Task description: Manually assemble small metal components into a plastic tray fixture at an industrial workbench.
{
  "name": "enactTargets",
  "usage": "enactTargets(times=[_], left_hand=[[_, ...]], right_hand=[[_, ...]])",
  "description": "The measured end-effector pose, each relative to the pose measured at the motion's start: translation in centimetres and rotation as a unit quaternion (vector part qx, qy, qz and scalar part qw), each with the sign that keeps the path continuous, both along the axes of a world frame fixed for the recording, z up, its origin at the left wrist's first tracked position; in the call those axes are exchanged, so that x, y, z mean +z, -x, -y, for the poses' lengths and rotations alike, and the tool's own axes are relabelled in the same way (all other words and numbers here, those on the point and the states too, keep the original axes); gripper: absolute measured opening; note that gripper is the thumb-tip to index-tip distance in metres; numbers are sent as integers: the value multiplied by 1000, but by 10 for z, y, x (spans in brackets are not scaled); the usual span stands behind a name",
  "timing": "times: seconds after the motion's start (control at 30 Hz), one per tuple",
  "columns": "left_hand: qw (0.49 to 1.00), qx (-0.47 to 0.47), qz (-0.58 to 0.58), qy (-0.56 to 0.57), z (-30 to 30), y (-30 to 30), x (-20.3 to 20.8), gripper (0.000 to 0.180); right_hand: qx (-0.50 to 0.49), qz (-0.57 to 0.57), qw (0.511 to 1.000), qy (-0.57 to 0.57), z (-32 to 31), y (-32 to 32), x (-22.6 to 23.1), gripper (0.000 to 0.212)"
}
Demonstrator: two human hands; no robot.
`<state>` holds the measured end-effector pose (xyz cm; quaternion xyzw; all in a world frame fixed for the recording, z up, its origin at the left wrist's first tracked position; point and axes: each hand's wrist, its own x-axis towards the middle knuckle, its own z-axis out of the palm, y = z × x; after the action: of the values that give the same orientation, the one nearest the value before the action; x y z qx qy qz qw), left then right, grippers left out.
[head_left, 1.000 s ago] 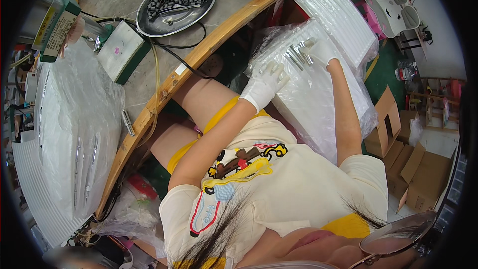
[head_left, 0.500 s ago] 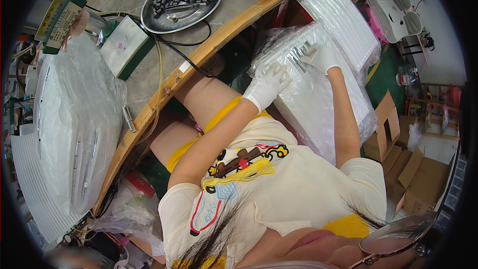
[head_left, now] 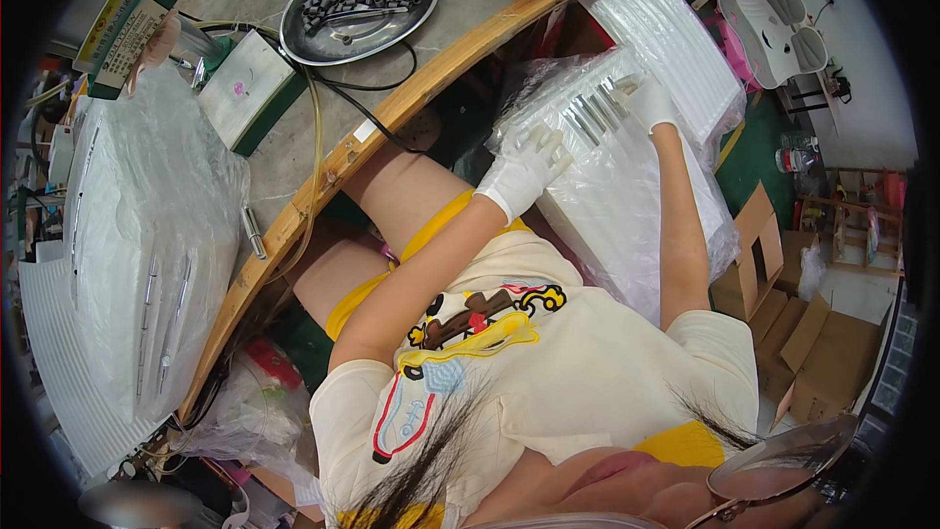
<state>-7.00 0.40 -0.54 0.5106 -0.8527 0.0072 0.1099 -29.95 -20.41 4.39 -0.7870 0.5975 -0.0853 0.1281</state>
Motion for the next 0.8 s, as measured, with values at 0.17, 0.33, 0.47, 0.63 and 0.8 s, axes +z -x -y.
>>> enactTargets(times=[0.17, 0.33, 0.47, 0.63, 0.8], left_hand=[[1000, 6, 5, -3, -1, -5, -2, 48], [999, 10, 17, 31, -4, -4, 4, 53], [999, 31, 19, 10, -10, -4, 13, 54], [999, 51, 3, -7, -14, -8, 7, 55], [998, 56, -8, -16, -19, -10, 8, 60]], right_hand=[[7, 42, 999, 29, -22, -21, 13, 33], [87, 49, 992, 73, -78, -55, 12, 55], [101, -116, 980, 125, -91, -48, -28, 85], [85, -120, 985, 94, -94, -49, -30, 90], [69, -174, 977, 101, -106, -61, -16, 95]])
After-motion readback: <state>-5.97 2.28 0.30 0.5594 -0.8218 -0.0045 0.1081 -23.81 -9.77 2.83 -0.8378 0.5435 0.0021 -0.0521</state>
